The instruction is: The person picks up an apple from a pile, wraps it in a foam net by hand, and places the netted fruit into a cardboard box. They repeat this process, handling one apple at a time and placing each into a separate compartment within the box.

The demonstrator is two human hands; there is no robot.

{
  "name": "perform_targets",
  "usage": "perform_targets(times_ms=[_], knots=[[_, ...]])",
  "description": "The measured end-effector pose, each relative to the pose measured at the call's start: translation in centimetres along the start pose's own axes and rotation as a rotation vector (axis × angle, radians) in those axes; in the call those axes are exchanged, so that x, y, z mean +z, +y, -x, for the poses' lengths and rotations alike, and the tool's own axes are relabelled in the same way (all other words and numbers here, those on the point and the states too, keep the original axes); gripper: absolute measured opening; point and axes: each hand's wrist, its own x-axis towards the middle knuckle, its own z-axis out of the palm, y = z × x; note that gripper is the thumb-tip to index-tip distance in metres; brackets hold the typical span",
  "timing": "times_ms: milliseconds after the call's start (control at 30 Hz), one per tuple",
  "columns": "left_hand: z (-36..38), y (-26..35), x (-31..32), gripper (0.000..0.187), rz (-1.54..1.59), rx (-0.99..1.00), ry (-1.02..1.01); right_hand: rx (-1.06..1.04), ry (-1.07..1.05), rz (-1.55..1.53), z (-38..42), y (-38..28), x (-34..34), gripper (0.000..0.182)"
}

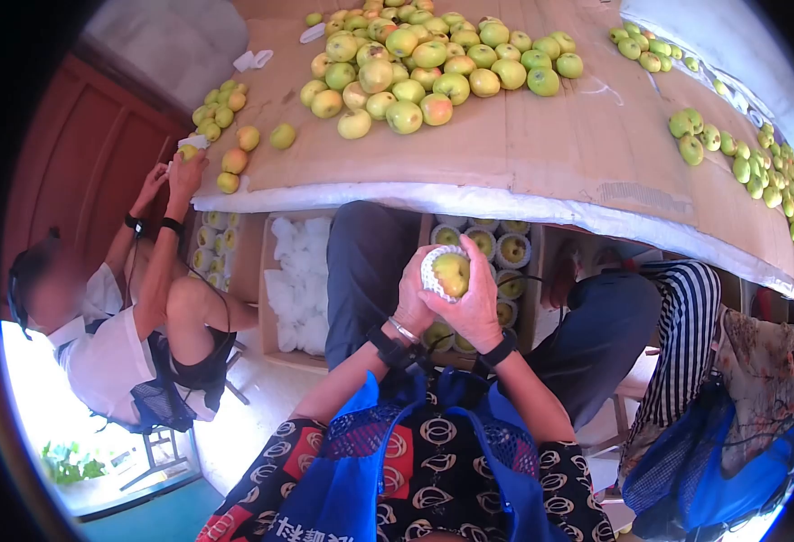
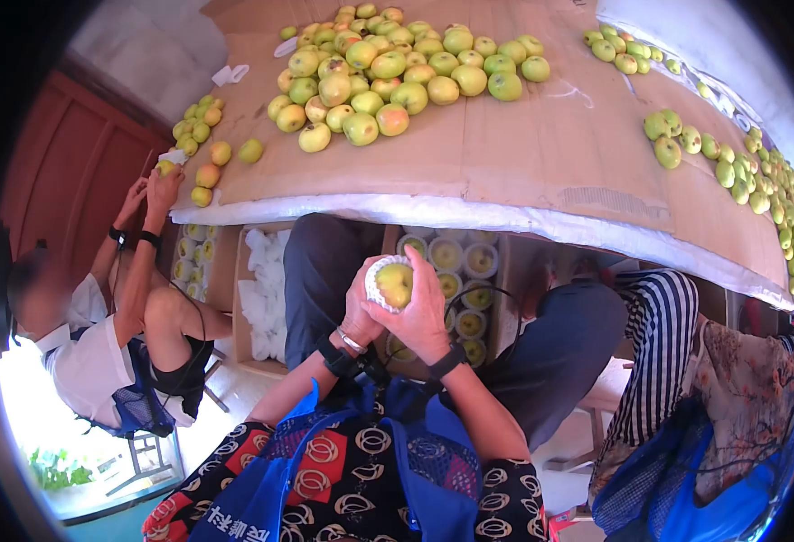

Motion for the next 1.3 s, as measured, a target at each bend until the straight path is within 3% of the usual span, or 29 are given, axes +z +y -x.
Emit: perform_targets(times_ms=[133,333,433,467,500,567,700,733,867,1033,1100,1167,1300], knots=[[-0.2,1.6,0.7,0.030,-0.133,0.070,0.165,0.045,0.054,-0.114,-0.2,-0.2,-0.2,0.083],[-0.2,-2.9,1.2,0.016,0.253,-0.137,0.113,0.113,0.036,-0.152,-0.2,0.4,0.5,0.081],[-0.5,-0.1,1.0,0.049,0.725,-0.370,-0.001,0.129,0.029,-0.152,-0.4,0.9,-0.7,0.081],[-1.0,1.7,0.5,0.062,1.071,-0.523,-0.014,0.097,0.049,-0.142,-0.6,0.8,-1.2,0.082],[-1.2,2.8,-0.2,0.062,1.070,-0.519,-0.010,0.060,0.076,-0.136,-0.9,0.7,-1.6,0.082],[-1.9,4.4,-1.6,0.064,1.091,-0.863,-0.065,-0.008,0.095,-0.094,-1.0,0.3,-1.8,0.084],[-1.4,2.9,-0.9,0.052,1.119,-0.800,-0.235,-0.143,-0.034,0.035,-0.1,-0.1,-1.1,0.083],[-1.2,2.5,-0.8,0.044,1.181,-0.830,-0.221,-0.183,-0.011,0.028,0.1,0.0,-0.9,0.083],[-0.7,2.7,-0.7,0.039,1.301,-0.870,-0.218,-0.332,0.060,0.117,-0.3,-0.2,-1.3,0.081],[0.1,3.0,-1.0,0.032,1.417,-0.890,-0.234,-0.356,-0.002,0.089,-0.5,0.0,-1.3,0.077],[0.5,1.5,-0.5,0.033,1.307,-0.719,-0.187,-0.352,-0.004,0.072,-0.4,-0.3,-1.0,0.074],[0.6,3.7,-0.9,0.035,1.349,-0.814,-0.098,-0.367,-0.016,0.053,-0.8,-0.6,-1.2,0.071],[0.2,5.8,-1.2,0.035,1.181,-0.675,-0.106,-0.356,0.043,-0.013,-1.2,-1.1,-1.3,0.064]])
